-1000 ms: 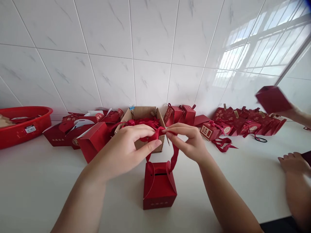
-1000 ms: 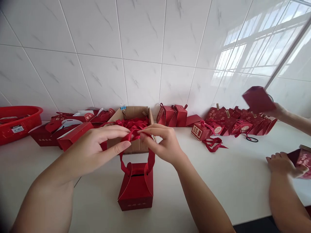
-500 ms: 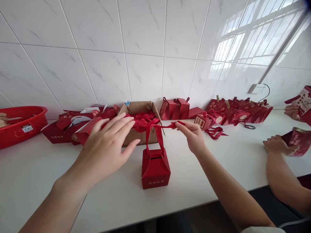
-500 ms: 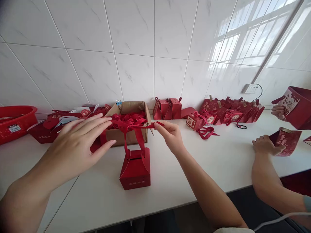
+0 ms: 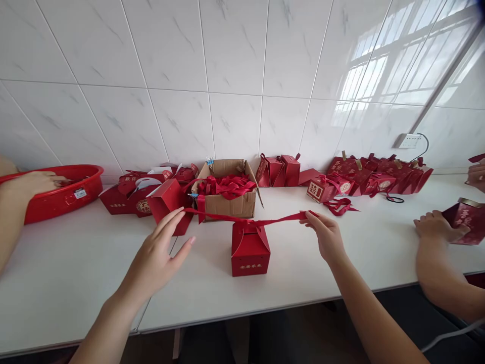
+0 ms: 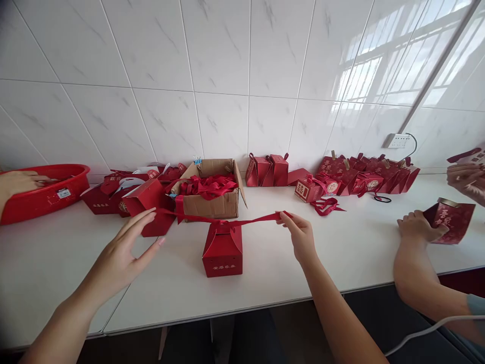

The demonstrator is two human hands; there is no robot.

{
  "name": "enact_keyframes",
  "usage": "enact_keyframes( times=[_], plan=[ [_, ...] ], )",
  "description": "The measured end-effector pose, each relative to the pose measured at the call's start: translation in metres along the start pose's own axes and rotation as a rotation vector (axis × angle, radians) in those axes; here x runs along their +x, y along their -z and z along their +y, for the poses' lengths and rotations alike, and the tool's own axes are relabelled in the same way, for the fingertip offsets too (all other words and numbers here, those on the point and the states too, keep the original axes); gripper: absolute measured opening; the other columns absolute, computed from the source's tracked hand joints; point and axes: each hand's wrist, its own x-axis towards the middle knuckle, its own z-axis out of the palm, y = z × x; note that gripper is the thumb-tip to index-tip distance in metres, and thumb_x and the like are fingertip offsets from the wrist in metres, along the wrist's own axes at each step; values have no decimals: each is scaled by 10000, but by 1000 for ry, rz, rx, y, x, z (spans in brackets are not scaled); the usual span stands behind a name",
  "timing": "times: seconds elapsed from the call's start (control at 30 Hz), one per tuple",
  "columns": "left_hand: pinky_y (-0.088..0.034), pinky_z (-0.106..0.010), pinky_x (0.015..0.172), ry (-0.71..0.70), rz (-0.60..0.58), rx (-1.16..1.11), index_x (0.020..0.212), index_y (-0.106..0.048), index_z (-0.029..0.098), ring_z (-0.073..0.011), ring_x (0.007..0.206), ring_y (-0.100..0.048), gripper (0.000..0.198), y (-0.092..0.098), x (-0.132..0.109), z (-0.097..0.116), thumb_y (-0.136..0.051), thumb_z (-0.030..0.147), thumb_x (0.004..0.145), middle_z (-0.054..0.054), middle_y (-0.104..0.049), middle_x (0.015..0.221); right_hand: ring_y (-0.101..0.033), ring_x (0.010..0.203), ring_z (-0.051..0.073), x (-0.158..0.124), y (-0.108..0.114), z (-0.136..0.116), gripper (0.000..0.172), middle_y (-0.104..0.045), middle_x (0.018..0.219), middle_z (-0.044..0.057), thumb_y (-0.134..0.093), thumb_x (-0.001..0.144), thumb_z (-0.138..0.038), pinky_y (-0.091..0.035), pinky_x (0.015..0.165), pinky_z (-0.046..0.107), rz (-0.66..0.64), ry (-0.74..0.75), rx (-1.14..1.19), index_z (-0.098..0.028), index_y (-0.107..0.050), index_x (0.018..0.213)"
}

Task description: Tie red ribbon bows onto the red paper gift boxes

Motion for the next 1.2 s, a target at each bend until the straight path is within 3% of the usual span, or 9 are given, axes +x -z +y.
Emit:
enact_keyframes(
  times=[0.37, 0.6, 0.8, 0.93, 1.07, 1.13, 1.2],
  plan=[
    [-481, -419, 991, 197, -110, -61, 1329, -426, 207, -277, 1237, -515, 516, -29, -72, -42, -434, 479, 891, -110, -503, 1368, -531, 801, 209, -23, 37, 33, 316, -657, 738, 58, -701, 700, -493, -383, 757, 329, 82, -152, -206, -179, -727, 683],
    [-547, -364, 887, 243, -115, -51, 1238, -512, 201, -268, 1145, -596, 461, -36, -83, -47, -442, 485, 882, -86, -610, 1261, -532, 796, 212, -35, 51, 45, 343, -654, 738, 62, -692, 699, -508, -391, 743, 320, 78, -273, -254, -168, -697, 654],
    [-587, -310, 738, 295, -75, -15, 1254, -523, 198, -269, 1121, -611, 480, -43, -90, -46, -444, 488, 880, -79, -608, 1276, -549, 816, 213, -40, 51, 43, 334, -653, 727, 62, -704, 675, -500, -425, 729, 286, 112, -298, -231, -169, -690, 630],
    [-575, -341, 800, 301, -47, -10, 1230, -558, 201, -265, 1080, -635, 458, -49, -94, -47, -423, 477, 891, -82, -643, 1229, -561, 799, 218, -38, 51, 43, 342, -655, 714, 69, -715, 655, -506, -441, 709, 292, 131, -312, -223, -165, -691, 629],
    [-521, -427, 925, 283, -69, -47, 1211, -584, 214, -283, 1091, -629, 456, -50, -97, -53, -423, 492, 887, -92, -648, 1224, -595, 827, 240, -37, 53, 45, 369, -674, 748, 84, -704, 667, -527, -466, 745, 317, 110, -327, -226, -162, -714, 722],
    [-507, -445, 947, 275, -117, -119, 1140, -622, 249, -297, 1175, -574, 398, -47, -98, -53, -439, 492, 883, -73, -626, 1261, -601, 939, 268, -36, 54, 47, 447, -688, 949, 102, -689, 686, -539, -475, 803, 347, 101, -303, -261, -174, -715, 942],
    [-562, -403, 842, 323, -121, -191, 1022, -650, 272, -318, 1276, -477, 325, -42, -96, -47, -456, 489, 878, -53, -580, 1318, -545, 1112, 298, -35, 52, 49, 606, -592, 1232, 115, -671, 698, -553, -467, 875, 389, 144, -240, -330, -205, -611, 1191]
  ],
)
